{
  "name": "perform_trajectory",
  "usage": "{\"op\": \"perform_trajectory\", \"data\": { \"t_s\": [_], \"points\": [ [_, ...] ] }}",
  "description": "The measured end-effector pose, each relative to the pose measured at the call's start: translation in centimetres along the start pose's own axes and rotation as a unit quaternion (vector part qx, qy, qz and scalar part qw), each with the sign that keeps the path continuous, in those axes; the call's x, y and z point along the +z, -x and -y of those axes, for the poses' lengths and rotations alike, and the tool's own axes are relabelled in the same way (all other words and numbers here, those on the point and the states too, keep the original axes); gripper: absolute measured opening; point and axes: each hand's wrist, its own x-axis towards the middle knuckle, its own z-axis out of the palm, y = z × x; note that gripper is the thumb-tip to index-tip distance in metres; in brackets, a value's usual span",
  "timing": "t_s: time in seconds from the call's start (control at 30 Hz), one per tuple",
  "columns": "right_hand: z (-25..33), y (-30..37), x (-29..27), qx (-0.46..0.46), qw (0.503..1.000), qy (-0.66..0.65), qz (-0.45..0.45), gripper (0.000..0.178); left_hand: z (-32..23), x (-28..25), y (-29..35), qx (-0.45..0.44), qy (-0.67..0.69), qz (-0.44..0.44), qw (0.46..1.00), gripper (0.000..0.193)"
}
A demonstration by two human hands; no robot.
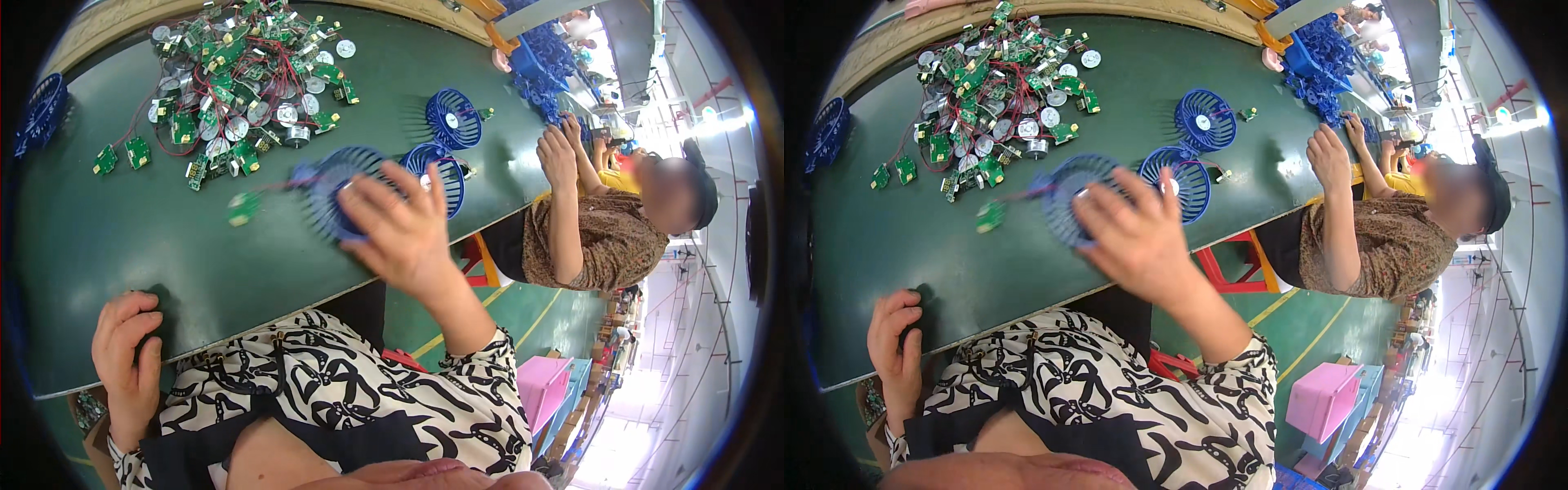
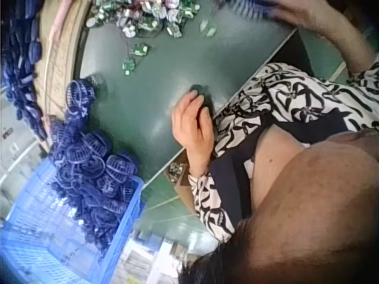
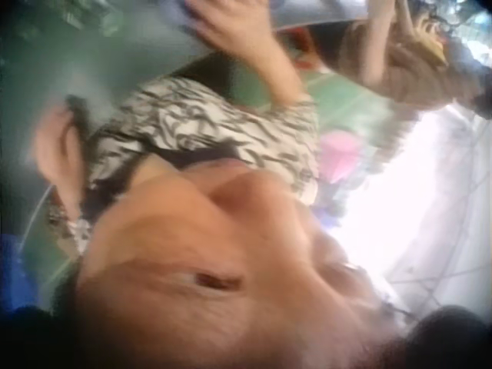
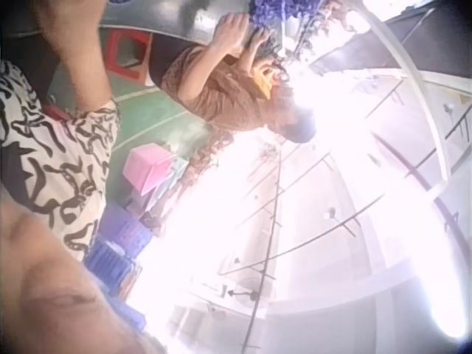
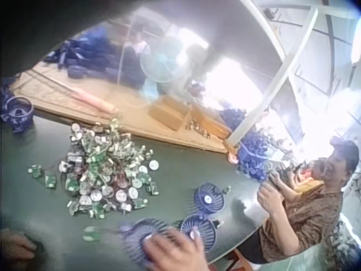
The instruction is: Assembling internal components into plastic fan housings on a production line.
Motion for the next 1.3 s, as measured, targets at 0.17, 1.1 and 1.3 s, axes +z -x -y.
{"op": "perform_trajectory", "data": {
  "t_s": [0.17,1.1,1.3],
  "points": [
    [-4.6,-2.1,0.6,0.072,0.982,0.176,0.003,0.054,0.9,-0.8,0.7,0.023,-0.028,-0.003,0.999,0.028],
    [35.9,-21.0,1.3,-0.479,0.769,-0.419,0.061,0.054,17.8,-37.1,35.6,-0.096,-0.222,-0.875,0.419,0.043],
    [43.3,-23.1,6.1,-0.344,0.828,-0.434,0.084,0.049,21.7,-40.8,35.4,-0.170,-0.006,-0.877,0.450,0.048]
  ]
}}
